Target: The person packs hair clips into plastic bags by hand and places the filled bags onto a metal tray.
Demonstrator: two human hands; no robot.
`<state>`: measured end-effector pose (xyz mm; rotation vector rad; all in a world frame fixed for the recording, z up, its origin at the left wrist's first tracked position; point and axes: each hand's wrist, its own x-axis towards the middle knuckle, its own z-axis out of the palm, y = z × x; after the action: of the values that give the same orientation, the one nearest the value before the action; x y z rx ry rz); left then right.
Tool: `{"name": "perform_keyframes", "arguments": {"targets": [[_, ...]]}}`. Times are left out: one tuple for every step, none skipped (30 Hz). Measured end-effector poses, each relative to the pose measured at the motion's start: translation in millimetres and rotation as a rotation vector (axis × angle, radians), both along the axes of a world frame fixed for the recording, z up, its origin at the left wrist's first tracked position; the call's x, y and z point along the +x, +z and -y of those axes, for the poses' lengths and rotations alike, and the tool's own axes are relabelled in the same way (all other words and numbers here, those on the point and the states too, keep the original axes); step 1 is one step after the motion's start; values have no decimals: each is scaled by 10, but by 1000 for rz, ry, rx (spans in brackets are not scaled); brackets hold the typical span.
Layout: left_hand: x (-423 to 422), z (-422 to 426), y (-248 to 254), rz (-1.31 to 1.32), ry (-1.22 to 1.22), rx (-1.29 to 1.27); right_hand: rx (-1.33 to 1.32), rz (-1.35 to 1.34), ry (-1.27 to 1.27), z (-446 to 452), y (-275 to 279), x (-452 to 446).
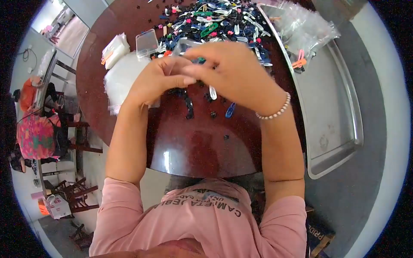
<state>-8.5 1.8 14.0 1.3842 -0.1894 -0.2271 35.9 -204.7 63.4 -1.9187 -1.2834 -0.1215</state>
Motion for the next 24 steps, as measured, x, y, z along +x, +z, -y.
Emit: {"name": "perform_keyframes", "arguments": {"targets": [[19, -42, -8, -9, 61, 76, 14, -33, -75, 57, 27, 20], [40, -68, -19, -17, 121, 151, 26, -65, -150, 117, 38, 45], [59, -78, -42, -26, 177, 174, -19, -58, -162, 174, 5, 83], [63, -79, -51, -25, 182, 168, -24, -56, -158, 229, -22, 98], [66, -78, -53, -33, 213, 184, -174, -100, -116, 279, -48, 100], [70, -76, -50, -42, 243, 201, -322, -144, -75, 298, -75, 90], [74, -73, -44, -40, 246, 199, -429, -156, -79, 285, -108, 63], [74, -67, -41, -47, 237, 204, -432, -156, -76, 280, -162, 60], [71, -65, -45, -55, 227, 209, -469, -126, -68, 275, -232, 60], [70, -67, -52, -58, 229, 206, -507, -96, -60, 268, -292, 65], [71, -71, -58, -48, 211, 203, -523, -61, -41, 229, -333, 83], [73, -74, -64, -37, 193, 202, -526, -61, -39, 193, -352, 62], [73, -78, -67, -37, 195, 199, -534, -63, -99, 161, -363, 27], [74, -81, -68, -44, 184, 200, -541, -65, -160, 143, -376, 13], [75, -80, -67, -51, 172, 200, -543, -62, -159, 141, -430, 38], [75, -76, -73, -46, 174, 199, -534, 4, -155, 143, -507, 78], [71, -70, -89, -37, 170, 180, -524, 70, -151, 142, -538, 105], [70, -62, -103, -28, 166, 163, -523, 75, -151, 137, -524, 114], [71, -53, -110, -22, 166, 164, -555, 55, -146, 128, -509, 120], [70, -42, -118, -28, 157, 167, -586, 33, -140, 122, -497, 120], [71, -38, -125, -34, 149, 171, -584, 37, -142, 117, -487, 116], [73, -38, -131, -30, 150, 172, -580, 38, -142, 112, -478, 106], [74, -40, -137, -27, 148, 180, -577, 39, -140, 106, -471, 92], [74, -41, -140, -23, 146, 187, -575, 43, -140, 97, -469, 71]]}}
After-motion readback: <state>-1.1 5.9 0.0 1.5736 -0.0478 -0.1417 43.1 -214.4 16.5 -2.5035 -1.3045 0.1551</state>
